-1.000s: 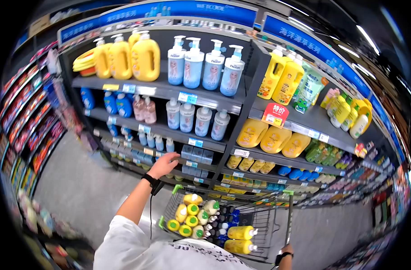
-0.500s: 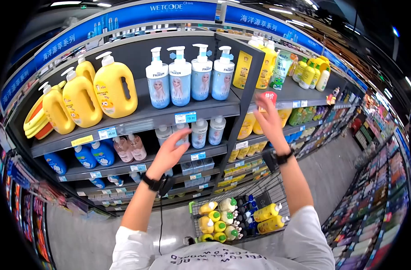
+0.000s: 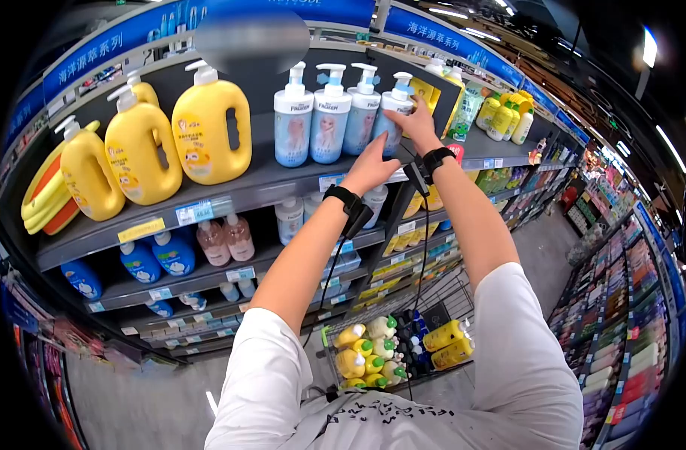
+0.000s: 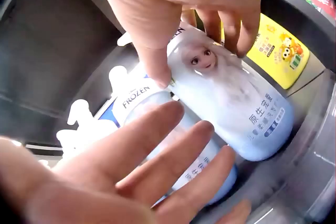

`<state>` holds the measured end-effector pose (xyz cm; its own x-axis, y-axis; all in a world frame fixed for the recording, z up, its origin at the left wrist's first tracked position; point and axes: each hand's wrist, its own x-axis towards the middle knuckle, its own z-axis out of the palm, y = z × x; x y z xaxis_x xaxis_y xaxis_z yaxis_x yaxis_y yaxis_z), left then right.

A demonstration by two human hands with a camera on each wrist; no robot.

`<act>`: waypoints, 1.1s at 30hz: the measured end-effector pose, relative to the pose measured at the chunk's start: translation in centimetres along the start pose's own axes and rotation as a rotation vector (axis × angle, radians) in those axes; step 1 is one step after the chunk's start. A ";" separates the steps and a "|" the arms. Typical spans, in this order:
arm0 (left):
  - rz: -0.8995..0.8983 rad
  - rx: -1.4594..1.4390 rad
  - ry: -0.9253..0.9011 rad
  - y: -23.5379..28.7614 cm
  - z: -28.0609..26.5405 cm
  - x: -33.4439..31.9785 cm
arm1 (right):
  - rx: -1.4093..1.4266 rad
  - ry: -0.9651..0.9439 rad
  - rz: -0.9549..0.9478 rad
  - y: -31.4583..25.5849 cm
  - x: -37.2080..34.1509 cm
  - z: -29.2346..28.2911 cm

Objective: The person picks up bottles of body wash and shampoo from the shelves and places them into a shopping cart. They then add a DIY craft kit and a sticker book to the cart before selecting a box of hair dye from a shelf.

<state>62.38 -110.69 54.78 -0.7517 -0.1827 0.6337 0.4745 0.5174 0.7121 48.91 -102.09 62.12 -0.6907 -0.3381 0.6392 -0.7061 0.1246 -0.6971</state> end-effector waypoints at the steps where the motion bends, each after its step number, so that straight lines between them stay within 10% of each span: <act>1: 0.006 -0.008 0.010 -0.4 0.2 -0.1 | -0.068 0.012 0.022 -1.6 -1.1 -0.7; 10: 0.337 0.046 0.232 2.8 2.1 -1.9 | 0.175 0.031 -0.341 -4.1 -9.2 -6.2; 17: -0.002 -0.164 -0.188 1.0 10.3 -16.8 | 0.083 -0.608 0.300 1.2 -26.7 -14.4; 25: -0.571 -0.190 -0.884 -6.1 25.9 -37.9 | 0.331 -0.390 1.066 15.9 -55.9 -18.2; 33: -0.460 -0.015 -0.982 -10.2 38.2 -31.4 | -0.100 -0.058 0.942 24.6 -54.8 -20.5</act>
<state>63.65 -78.24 16.09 -0.8944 0.3955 -0.2090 0.0537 0.5588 0.8276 66.18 -61.39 16.57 -0.9761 -0.1037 -0.1909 0.1255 0.4479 -0.8852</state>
